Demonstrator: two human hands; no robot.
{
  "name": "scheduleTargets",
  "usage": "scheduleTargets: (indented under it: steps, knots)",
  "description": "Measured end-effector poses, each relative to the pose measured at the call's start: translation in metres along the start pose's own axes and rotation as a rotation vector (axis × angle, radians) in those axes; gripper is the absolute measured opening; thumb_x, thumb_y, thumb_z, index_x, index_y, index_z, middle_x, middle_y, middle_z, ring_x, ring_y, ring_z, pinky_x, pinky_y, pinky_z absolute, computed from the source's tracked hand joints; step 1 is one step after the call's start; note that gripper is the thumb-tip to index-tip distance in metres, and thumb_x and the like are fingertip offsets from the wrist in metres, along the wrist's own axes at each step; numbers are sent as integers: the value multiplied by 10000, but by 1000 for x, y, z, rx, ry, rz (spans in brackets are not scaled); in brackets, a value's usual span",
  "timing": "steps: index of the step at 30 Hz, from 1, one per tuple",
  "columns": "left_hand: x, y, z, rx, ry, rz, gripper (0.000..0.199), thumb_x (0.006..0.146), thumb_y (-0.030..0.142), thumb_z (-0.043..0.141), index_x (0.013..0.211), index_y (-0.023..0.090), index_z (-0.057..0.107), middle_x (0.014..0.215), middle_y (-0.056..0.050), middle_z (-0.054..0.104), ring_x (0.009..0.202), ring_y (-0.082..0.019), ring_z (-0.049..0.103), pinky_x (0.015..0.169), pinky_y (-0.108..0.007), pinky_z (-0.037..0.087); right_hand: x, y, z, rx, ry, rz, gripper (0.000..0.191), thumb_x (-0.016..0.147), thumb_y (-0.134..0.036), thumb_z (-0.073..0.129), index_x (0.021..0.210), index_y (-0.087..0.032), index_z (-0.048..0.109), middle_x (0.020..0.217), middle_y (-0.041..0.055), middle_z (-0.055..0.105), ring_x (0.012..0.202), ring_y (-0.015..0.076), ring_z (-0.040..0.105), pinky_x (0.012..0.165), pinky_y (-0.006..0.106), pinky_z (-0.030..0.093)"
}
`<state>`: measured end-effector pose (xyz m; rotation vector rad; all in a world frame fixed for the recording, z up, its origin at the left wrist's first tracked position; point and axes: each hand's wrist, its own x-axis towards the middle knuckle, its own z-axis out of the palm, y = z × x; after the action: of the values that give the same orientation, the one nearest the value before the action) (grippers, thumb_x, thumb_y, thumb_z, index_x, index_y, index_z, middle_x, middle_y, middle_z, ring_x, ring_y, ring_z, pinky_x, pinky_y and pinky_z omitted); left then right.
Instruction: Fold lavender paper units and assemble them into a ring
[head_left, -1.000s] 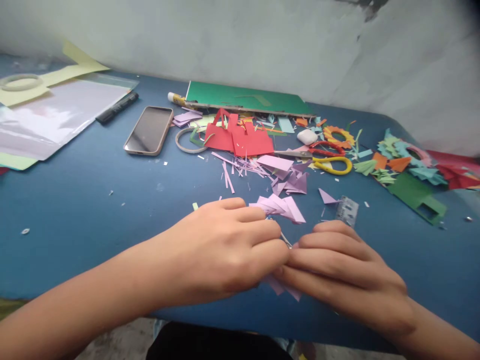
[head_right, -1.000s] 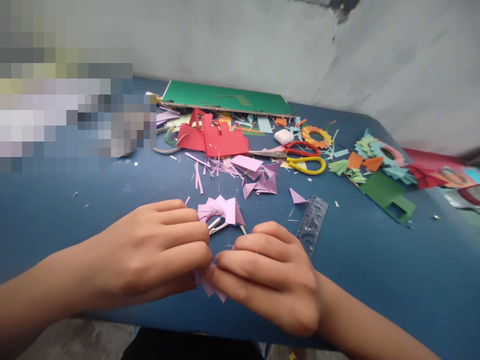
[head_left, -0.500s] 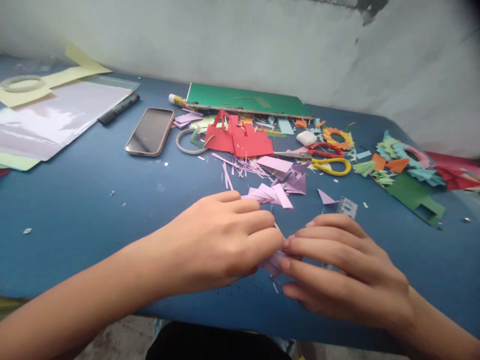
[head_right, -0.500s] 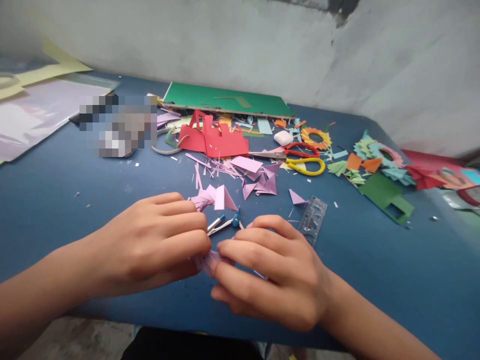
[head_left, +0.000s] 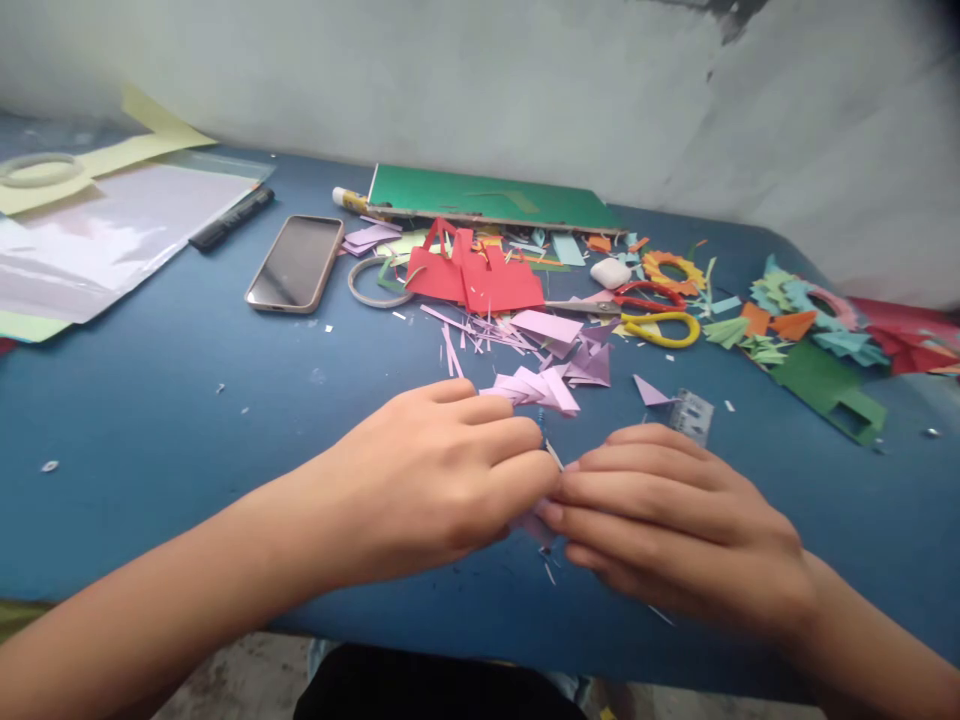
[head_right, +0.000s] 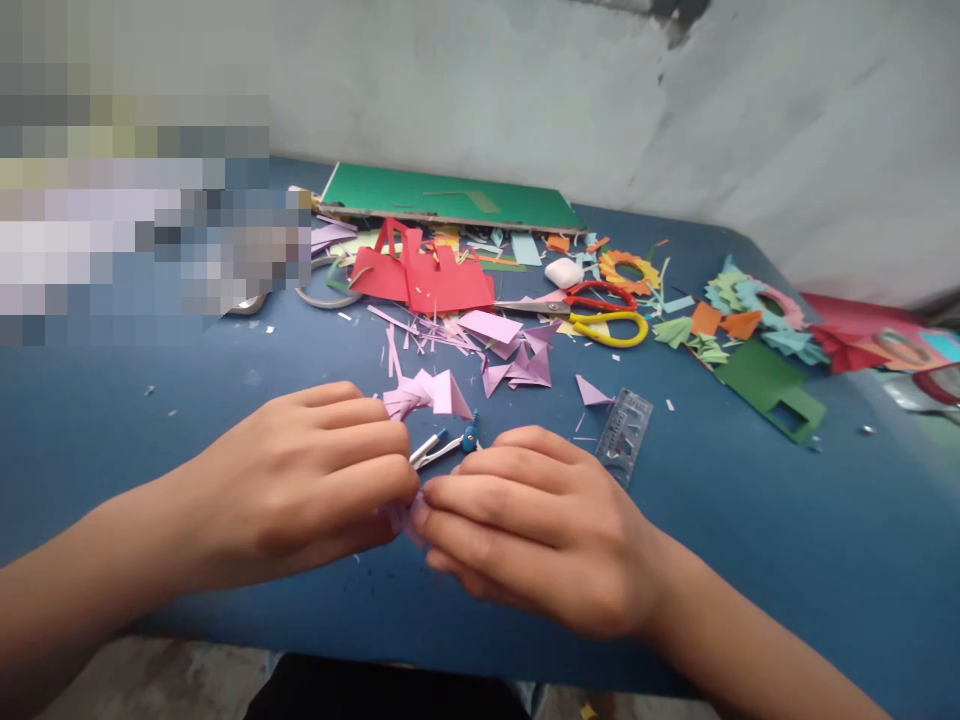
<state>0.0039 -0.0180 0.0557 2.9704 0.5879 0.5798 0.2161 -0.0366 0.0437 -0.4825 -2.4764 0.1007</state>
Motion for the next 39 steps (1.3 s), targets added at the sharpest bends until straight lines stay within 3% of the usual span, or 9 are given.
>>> scheduleTargets:
  steps: [12,18,32,39]
  knots:
    - [1,0,0,-34,-2,-32,167,869,187,456,703,173,477,690,10,552,583,-132,414,557,-289,296,-4,1,-2,-5,-43,-44,146,857,-122,561,985,-127,629,921,27,688,976,119,574,835,269,465]
    - [1,0,-1,-50,-14,-38,123,853,197,494,732,183,480,713,12,569,597,-127,436,566,-277,301,-4,1,0,-2,26,-34,151,825,-52,566,931,-128,641,870,16,668,934,121,575,834,259,472]
    - [1,0,0,-69,3,-30,103,847,181,494,744,178,494,703,9,568,604,-138,446,562,-283,294,-6,2,4,193,-1,0,149,845,-38,518,948,-97,608,926,58,642,927,139,556,819,284,491]
    - [1,-1,0,-92,-15,-39,114,852,183,483,739,177,494,712,8,578,608,-134,455,572,-279,305,-5,2,1,61,-33,-69,154,833,-61,545,957,-92,630,922,54,677,916,160,584,782,285,514]
